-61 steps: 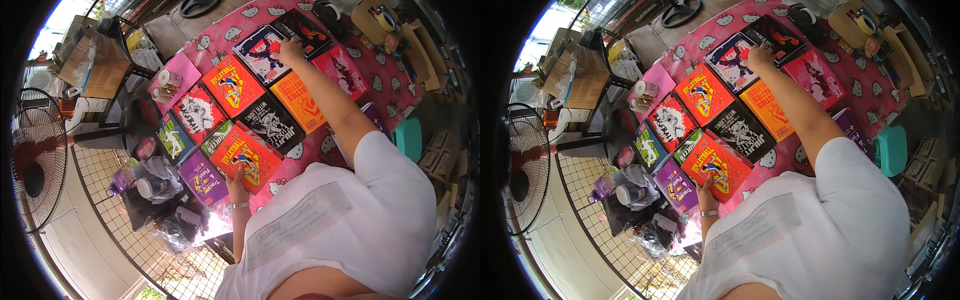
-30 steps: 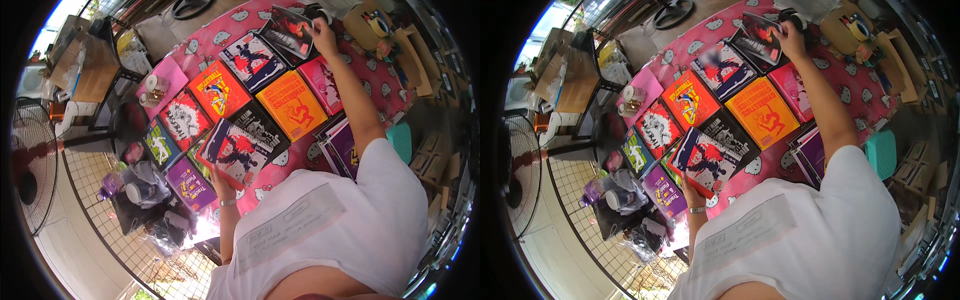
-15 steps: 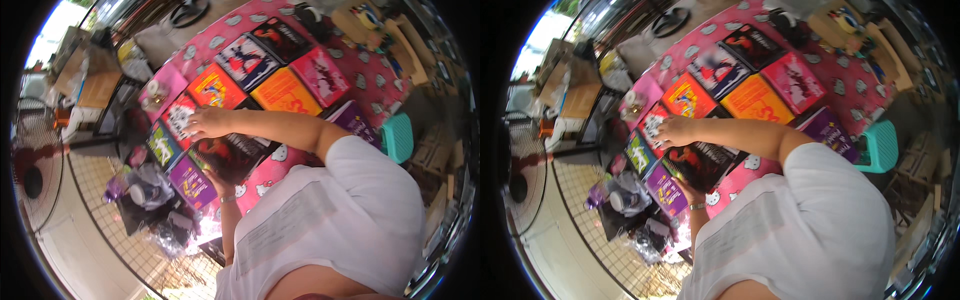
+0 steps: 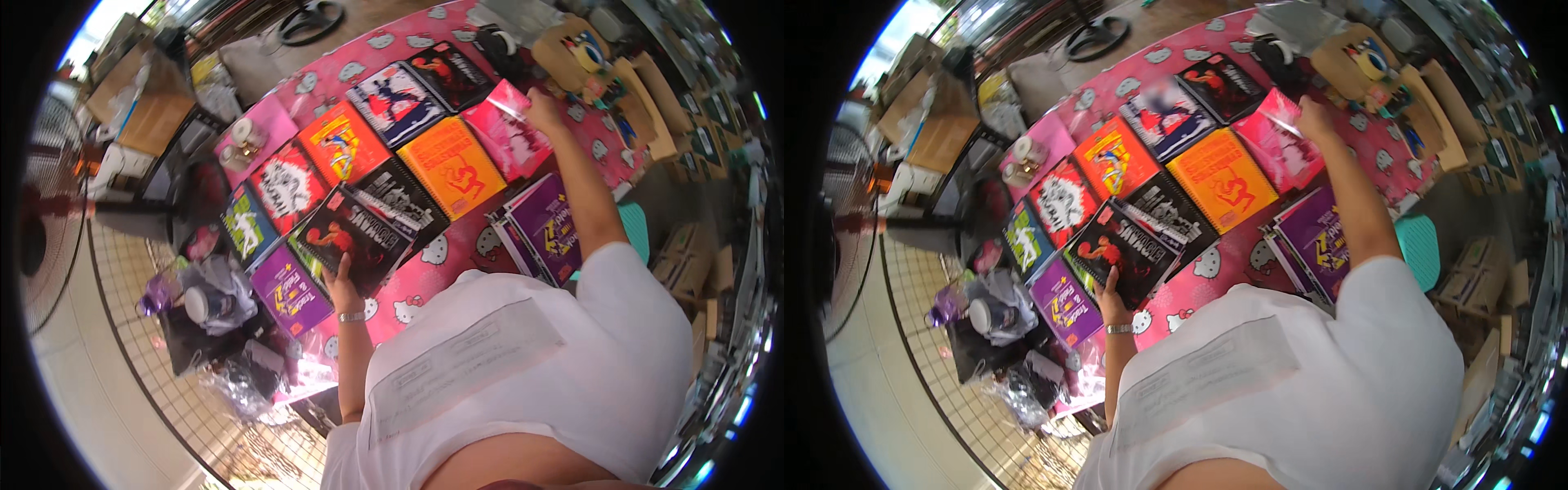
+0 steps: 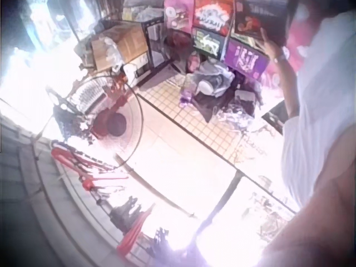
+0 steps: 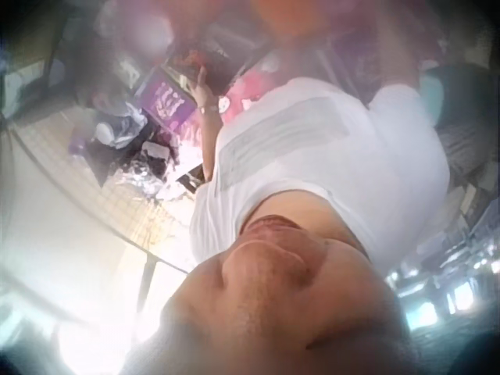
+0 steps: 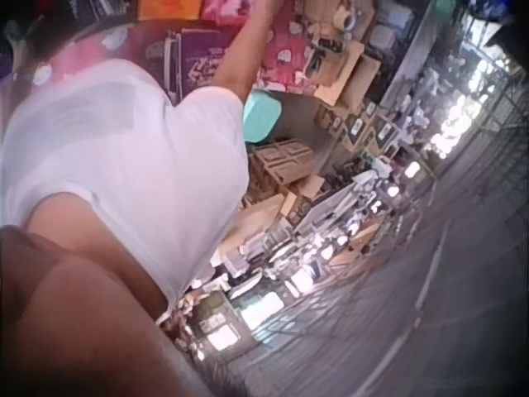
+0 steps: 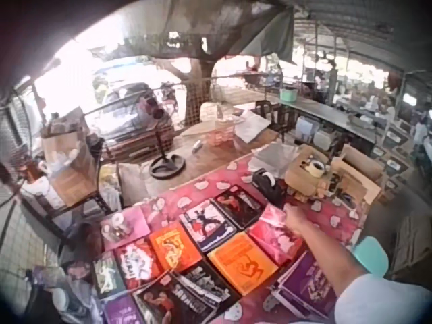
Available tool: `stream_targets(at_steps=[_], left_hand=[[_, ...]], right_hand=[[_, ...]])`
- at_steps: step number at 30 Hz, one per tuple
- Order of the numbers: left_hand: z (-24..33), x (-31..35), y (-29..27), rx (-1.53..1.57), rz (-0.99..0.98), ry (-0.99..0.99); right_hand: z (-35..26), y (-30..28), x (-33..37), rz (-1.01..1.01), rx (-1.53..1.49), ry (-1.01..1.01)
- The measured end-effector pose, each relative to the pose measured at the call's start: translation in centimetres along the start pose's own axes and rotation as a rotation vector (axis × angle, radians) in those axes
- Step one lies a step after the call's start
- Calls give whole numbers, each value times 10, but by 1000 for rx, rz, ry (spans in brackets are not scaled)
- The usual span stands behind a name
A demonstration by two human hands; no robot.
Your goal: The person organizes a variety of notebooks on a table, picking them up from a pile, checking the covers, and laying them out in rows or stacking them by type.
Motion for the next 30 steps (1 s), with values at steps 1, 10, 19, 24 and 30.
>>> stream_targets(at_steps=[1,10,19,24,30], left_hand=[[-5,-2,-11,-5,21,48],[-7,52,-30,61,90,-11],[-17,78,-54,168,157,-12],[-20,96,-71,98,214,33],[-75,102,-127,495,139,-145]], right_hand=[[-46,-16,16,-7,-25,-134],[-291,46,188,-453,-684,-629],[-161,77,135,-205,194,-10],[-128,92,94,-332,167,-47],[-103,89,61,-311,74,32]])
Point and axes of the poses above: each hand's wrist, its own x-axis away from the middle knuckle, its own y-axis out of the palm, z = x × y, the point moved 4 cm from there along -x, towards the middle knuckle, and after that the axes turned 6 degrees about -x, right-handed, at the moved point
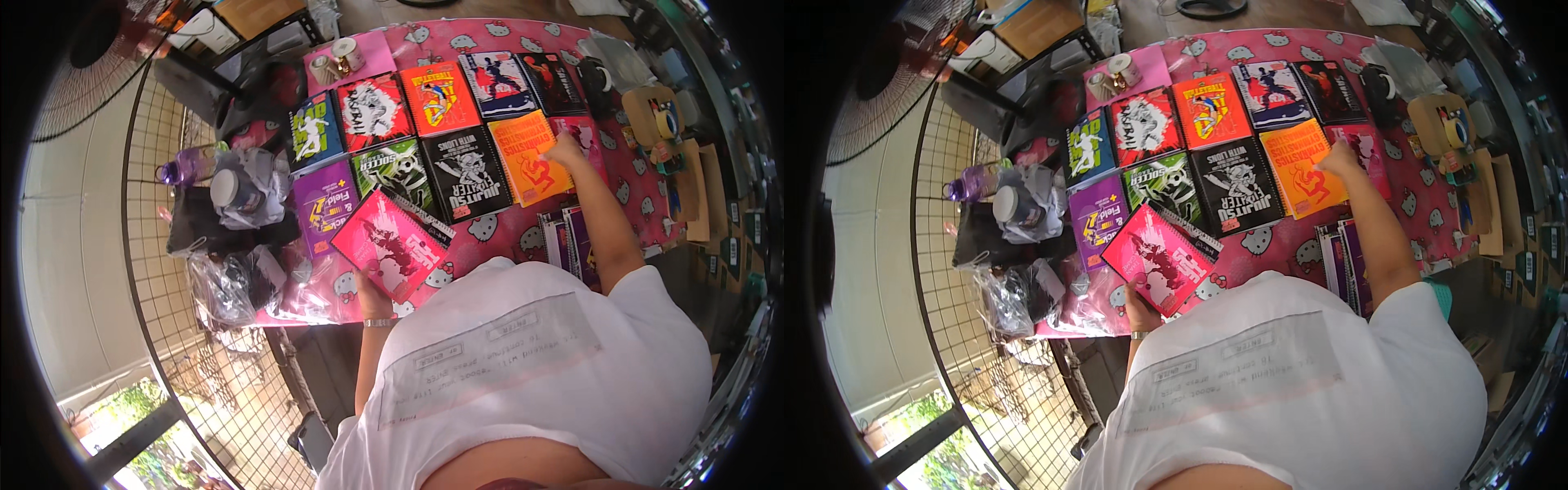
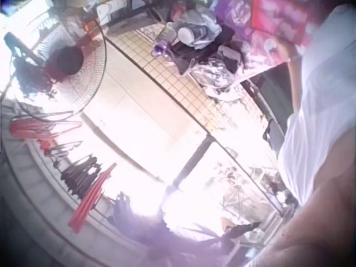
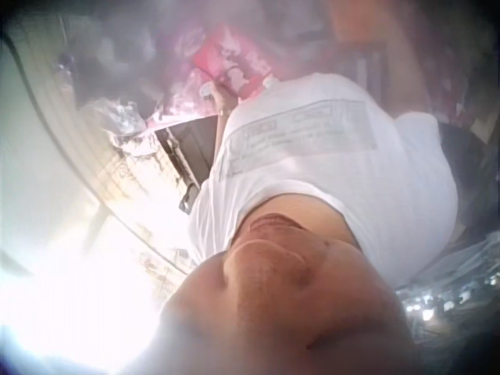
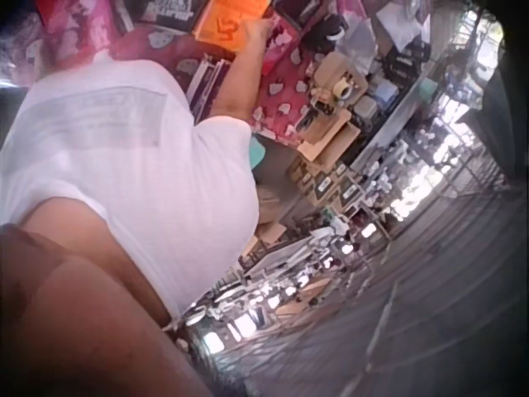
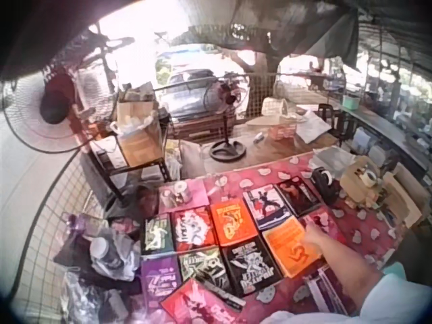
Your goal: The person organizes a variety of notebooks on a table, picking them up from a pile, checking the covers, and laying them out in rows or stacking them by type.
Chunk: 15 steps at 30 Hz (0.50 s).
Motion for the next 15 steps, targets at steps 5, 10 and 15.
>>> stream_targets(at_steps=[5,10,15], left_hand=[[5,17,19,-90,50,134],[4,16,31,-75,-18,90],[15,26,40,60,-237,109]], right_hand=[[-150,-78,95,-306,-71,-826],[-272,-47,253,-221,384,-1525],[-299,40,317,-177,-138,-2153]])
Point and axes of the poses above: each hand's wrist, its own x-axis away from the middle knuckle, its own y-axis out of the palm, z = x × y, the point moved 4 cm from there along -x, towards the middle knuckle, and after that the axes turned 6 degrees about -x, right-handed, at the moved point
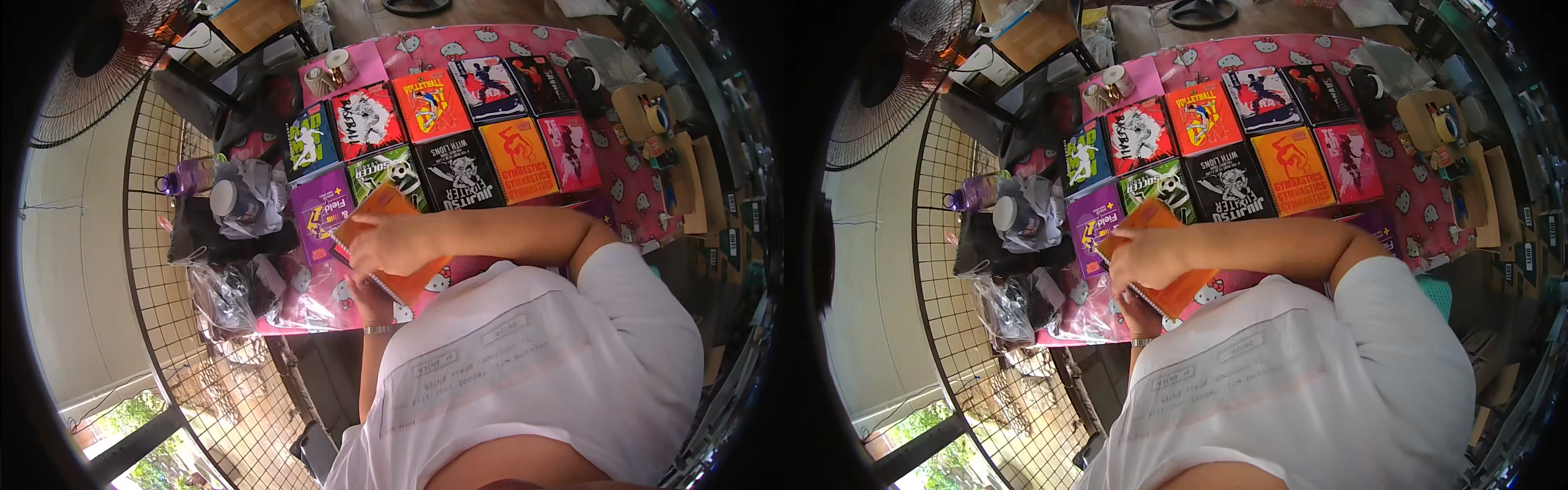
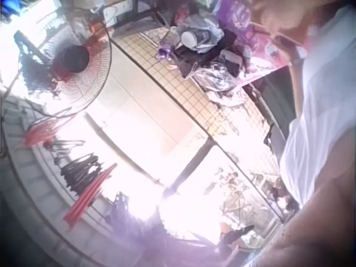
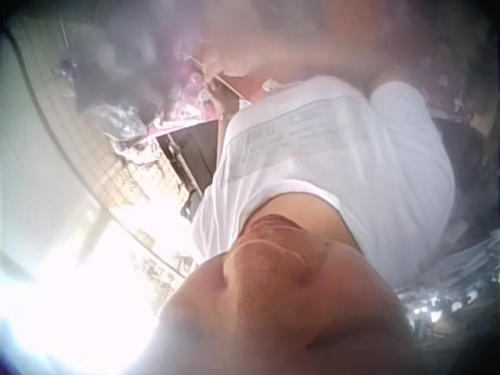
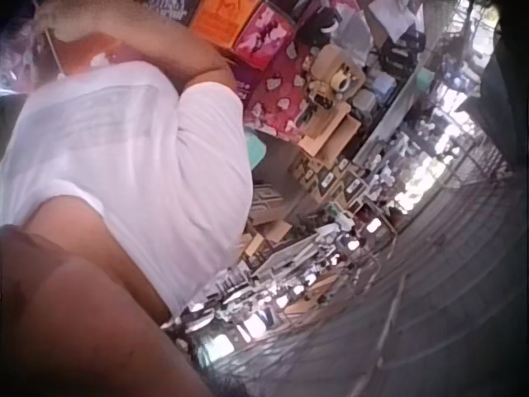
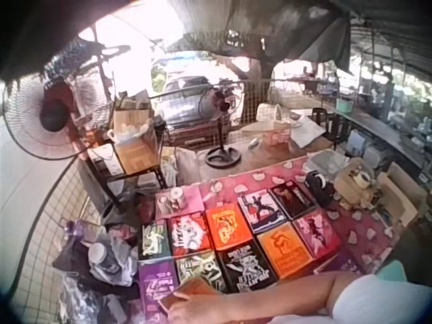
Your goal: The person organizes a variety of notebooks on a table, picking them up from a pile, checking the covers, and laying them out in rows or stacking them by type.
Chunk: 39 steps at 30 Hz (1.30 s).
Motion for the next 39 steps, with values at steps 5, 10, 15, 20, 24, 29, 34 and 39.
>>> stream_targets(at_steps=[5,10,15,20,24,29,34,39], left_hand=[[-7,4,-17,-134,72,-51],[-2,-1,-9,-256,174,81],[6,25,6,-126,141,49],[-1,27,-29,-130,184,17],[-9,23,-39,-17,145,7],[-21,19,-67,5,158,-19],[-9,18,-31,-374,499,17],[-9,13,-30,104,243,133]], right_hand=[[116,-20,153,368,-36,1389],[134,-4,268,65,193,1728],[121,-15,247,666,-43,1417],[92,-74,113,609,-677,1068],[98,-27,54,299,-517,1050],[153,57,108,190,129,1421],[53,93,32,414,-49,1073],[20,102,19,127,-104,829]])
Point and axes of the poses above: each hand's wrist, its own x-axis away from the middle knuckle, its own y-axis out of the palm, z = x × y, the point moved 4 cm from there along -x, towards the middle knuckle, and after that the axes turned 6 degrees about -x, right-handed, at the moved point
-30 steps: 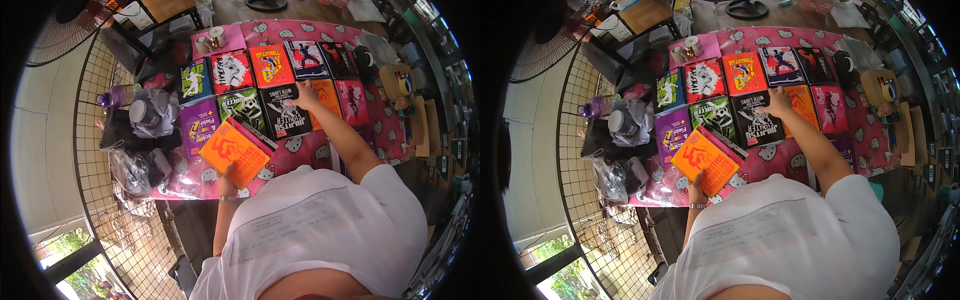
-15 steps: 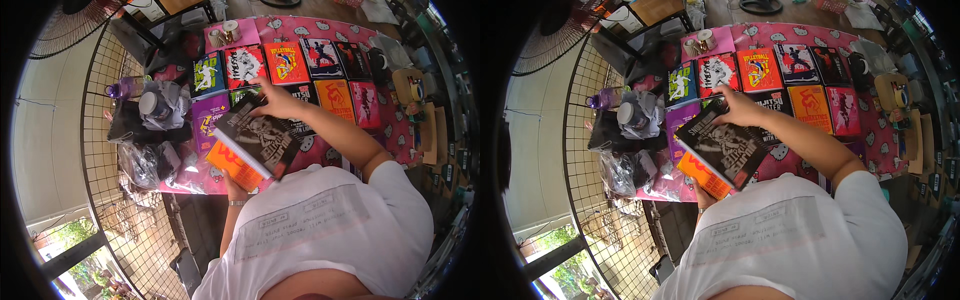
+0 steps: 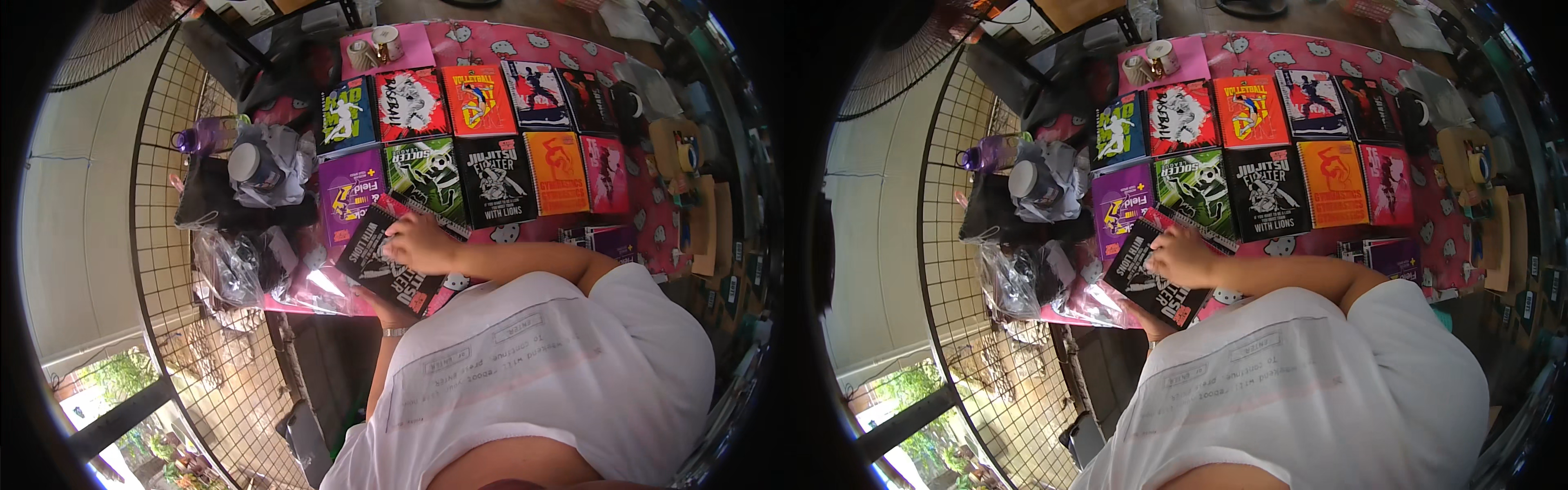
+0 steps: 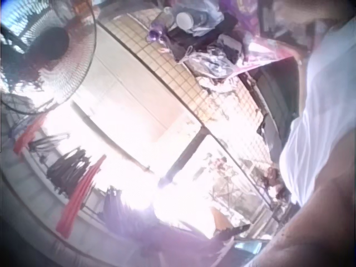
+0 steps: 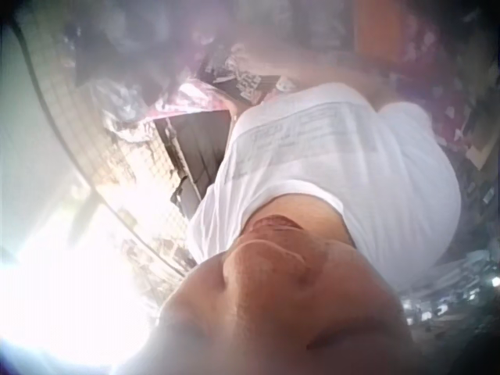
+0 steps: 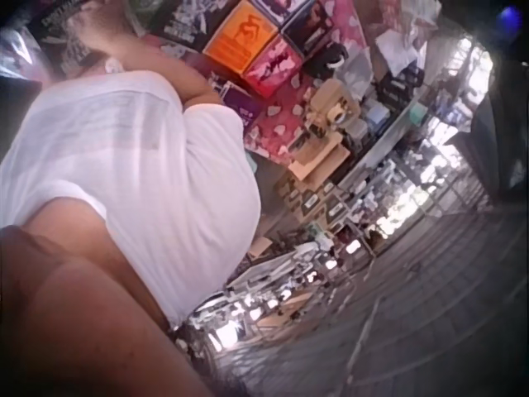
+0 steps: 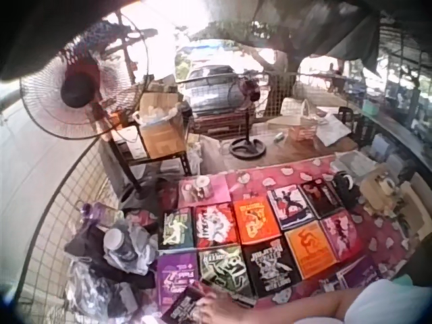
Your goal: The person organizes a variety of notebooks on a table, picking them up from a pile, checking the covers, and laying them out in rows or stacking them by type.
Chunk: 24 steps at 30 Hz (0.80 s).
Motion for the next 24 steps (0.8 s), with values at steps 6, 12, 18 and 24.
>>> stream_targets(at_steps=[6,12,18,24], left_hand=[[-1,5,-13,-99,55,-104],[7,-2,12,-518,225,143],[11,4,-14,-388,276,20],[16,1,-3,-407,135,78]], right_hand=[[149,-69,-26,222,351,734],[159,-62,-33,366,70,629],[23,-149,-81,65,-313,255],[-105,-80,-62,-534,365,-673]])
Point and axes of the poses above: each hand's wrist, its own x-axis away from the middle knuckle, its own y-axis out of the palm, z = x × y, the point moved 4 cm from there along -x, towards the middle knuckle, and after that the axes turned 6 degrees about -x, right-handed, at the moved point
